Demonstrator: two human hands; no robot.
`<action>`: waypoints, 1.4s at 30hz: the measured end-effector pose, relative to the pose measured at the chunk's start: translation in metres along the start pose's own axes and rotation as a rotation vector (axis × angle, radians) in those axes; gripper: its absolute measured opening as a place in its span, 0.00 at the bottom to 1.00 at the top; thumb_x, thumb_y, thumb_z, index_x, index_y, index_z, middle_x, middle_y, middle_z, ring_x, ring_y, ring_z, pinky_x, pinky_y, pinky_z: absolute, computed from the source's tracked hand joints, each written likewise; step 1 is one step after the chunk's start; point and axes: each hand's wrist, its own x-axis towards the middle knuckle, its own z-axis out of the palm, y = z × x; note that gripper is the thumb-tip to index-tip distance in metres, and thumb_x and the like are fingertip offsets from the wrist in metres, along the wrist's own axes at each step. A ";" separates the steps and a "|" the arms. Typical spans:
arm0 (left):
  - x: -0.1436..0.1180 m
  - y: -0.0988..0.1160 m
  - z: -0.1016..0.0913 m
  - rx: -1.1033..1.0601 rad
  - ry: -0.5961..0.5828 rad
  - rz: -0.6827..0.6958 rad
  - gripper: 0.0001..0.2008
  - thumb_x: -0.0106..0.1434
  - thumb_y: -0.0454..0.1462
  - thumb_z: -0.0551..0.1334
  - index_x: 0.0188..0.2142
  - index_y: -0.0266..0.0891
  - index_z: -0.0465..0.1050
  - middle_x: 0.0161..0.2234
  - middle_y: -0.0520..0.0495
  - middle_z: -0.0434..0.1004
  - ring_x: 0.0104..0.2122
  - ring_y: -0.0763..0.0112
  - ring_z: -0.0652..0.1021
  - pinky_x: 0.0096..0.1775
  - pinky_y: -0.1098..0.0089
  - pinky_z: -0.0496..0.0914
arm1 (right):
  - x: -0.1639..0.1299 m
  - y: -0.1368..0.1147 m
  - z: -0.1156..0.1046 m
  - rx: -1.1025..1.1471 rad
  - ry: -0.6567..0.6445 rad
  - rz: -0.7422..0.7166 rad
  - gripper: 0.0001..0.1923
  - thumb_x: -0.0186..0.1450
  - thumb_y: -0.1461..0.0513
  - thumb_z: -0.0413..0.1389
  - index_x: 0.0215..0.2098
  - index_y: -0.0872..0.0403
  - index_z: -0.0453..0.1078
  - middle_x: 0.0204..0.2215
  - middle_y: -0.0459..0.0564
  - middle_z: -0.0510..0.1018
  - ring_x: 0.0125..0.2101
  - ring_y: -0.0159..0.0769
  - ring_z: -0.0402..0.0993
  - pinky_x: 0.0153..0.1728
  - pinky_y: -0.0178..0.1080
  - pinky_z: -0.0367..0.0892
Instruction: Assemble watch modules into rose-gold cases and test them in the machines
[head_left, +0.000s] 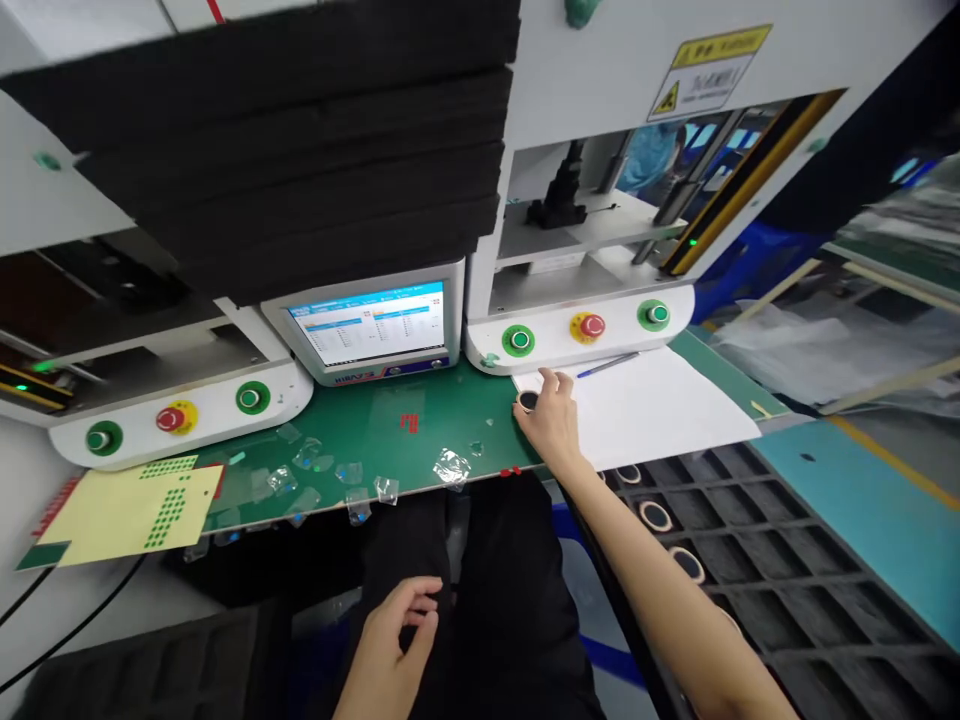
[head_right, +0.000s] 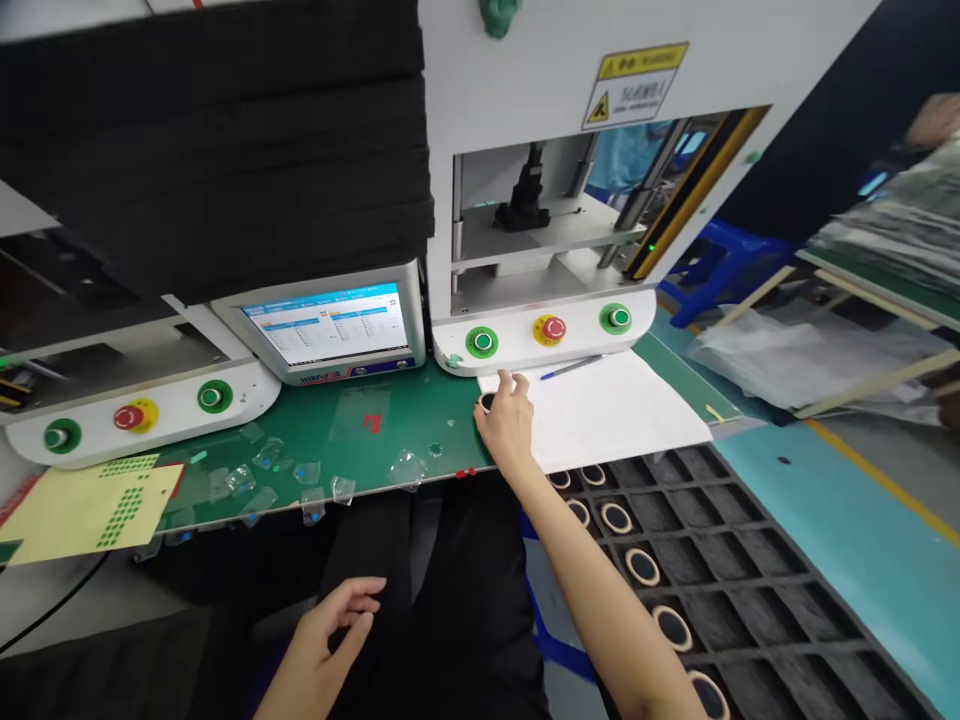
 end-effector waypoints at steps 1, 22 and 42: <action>0.000 0.002 -0.001 -0.006 -0.010 -0.003 0.13 0.65 0.43 0.62 0.45 0.43 0.80 0.40 0.43 0.81 0.41 0.59 0.80 0.47 0.62 0.73 | -0.001 -0.005 -0.003 0.046 0.000 0.029 0.27 0.59 0.56 0.58 0.54 0.58 0.59 0.55 0.70 0.62 0.46 0.60 0.73 0.47 0.63 0.66; -0.011 0.068 0.014 -0.718 -0.134 0.094 0.16 0.60 0.47 0.71 0.35 0.35 0.82 0.29 0.43 0.83 0.28 0.69 0.83 0.31 0.78 0.76 | -0.170 -0.129 -0.091 1.088 -0.272 0.039 0.17 0.66 0.62 0.62 0.51 0.46 0.67 0.49 0.53 0.73 0.41 0.38 0.81 0.44 0.43 0.78; -0.027 0.077 -0.017 -0.083 -0.116 0.601 0.18 0.67 0.29 0.62 0.54 0.45 0.76 0.42 0.49 0.84 0.40 0.70 0.83 0.44 0.78 0.75 | -0.167 -0.127 -0.119 0.900 -0.320 -0.154 0.22 0.59 0.77 0.59 0.46 0.49 0.71 0.39 0.49 0.76 0.33 0.33 0.77 0.37 0.37 0.78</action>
